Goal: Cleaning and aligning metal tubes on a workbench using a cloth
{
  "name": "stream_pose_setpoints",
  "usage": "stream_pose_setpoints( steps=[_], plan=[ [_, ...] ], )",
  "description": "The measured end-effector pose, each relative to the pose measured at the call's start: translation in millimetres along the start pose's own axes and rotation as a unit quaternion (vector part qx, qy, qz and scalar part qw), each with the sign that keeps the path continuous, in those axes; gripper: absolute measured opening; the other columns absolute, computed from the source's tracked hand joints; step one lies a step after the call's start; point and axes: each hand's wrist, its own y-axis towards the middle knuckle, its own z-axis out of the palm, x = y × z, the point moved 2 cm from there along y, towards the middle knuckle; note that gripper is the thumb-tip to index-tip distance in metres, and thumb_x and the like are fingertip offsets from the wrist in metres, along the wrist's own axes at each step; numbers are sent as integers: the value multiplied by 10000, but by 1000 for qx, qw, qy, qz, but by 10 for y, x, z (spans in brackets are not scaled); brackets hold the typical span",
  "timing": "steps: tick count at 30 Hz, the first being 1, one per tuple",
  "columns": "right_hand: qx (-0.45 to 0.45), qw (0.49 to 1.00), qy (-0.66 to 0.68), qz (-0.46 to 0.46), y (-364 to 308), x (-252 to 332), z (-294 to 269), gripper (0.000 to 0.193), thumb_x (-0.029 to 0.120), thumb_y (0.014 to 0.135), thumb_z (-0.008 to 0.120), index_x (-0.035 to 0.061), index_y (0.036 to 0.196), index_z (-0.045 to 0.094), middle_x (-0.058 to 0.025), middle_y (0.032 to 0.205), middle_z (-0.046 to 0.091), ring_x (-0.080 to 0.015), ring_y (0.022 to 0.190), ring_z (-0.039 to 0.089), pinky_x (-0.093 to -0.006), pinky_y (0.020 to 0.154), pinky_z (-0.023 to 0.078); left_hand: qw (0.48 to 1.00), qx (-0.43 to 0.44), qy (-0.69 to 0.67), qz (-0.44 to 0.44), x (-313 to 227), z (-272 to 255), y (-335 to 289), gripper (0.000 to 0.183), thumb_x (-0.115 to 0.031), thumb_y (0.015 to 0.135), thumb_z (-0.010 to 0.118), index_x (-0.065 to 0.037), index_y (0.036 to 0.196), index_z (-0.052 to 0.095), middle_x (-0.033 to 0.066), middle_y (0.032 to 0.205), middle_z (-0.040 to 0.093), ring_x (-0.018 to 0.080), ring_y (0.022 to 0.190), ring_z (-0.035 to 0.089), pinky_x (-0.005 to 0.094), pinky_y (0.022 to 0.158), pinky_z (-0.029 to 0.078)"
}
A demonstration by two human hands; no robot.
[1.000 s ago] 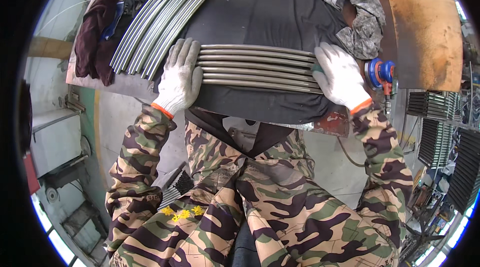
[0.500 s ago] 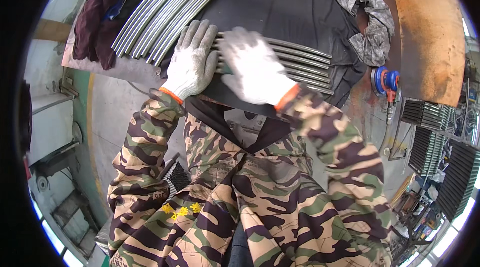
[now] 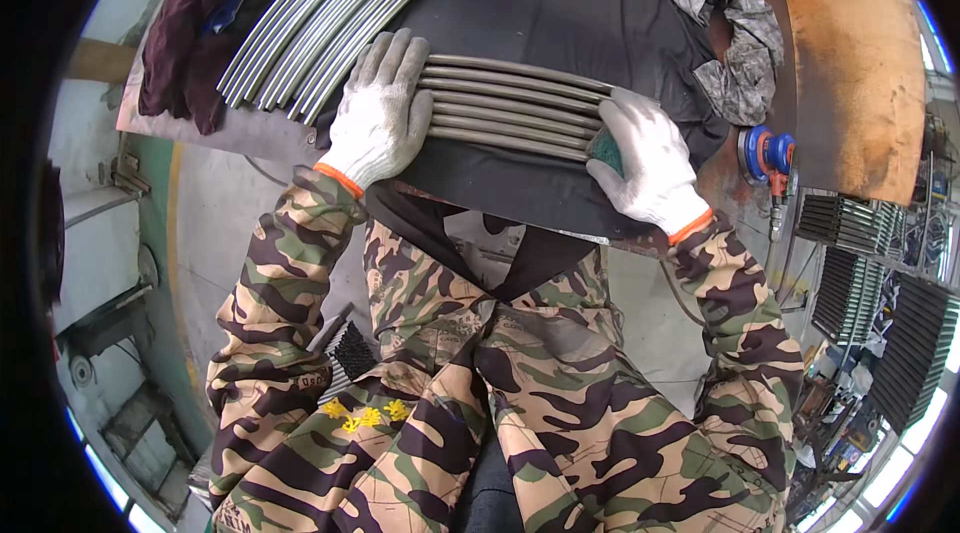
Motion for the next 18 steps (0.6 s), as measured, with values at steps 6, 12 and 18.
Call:
stream_pose_setpoints(
  steps=[6, 12, 18],
  plan=[
    [-89, 996, -6, -31, 134, 37, -136, 548, 154, 695, 939, 60, 1189, 721, -196, 1327, 724, -434, 1236, 684, -514, 1046, 558, 999, -28, -33, -14, -41, 250, 108, 601, -201, 991, 662, 15, 1539, 546, 281, 1581, 540, 499, 1478, 493, 587, 1247, 389],
    [-82, 991, 49, -90, 700, 422, 377, 300, 216, 742, 904, 107, 997, 787, -89, 1178, 761, -392, 1167, 688, -500, 989, 582, 998, -31, -7, -55, -21, 28, 54, 592, -212, 991, 681, 15, 1525, 561, 268, 1566, 559, 491, 1465, 511, 579, 1228, 412],
    [5, 997, 21, -79, 945, 403, 500, 307, 206, 783, 888, 106, 1059, 798, -76, 1248, 747, -414, 1260, 629, -515, 1065, 540, 999, -31, -13, -37, -49, 256, 97, 594, -207, 992, 681, 5, 1534, 559, 263, 1560, 565, 497, 1459, 514, 578, 1214, 419]
  ],
)
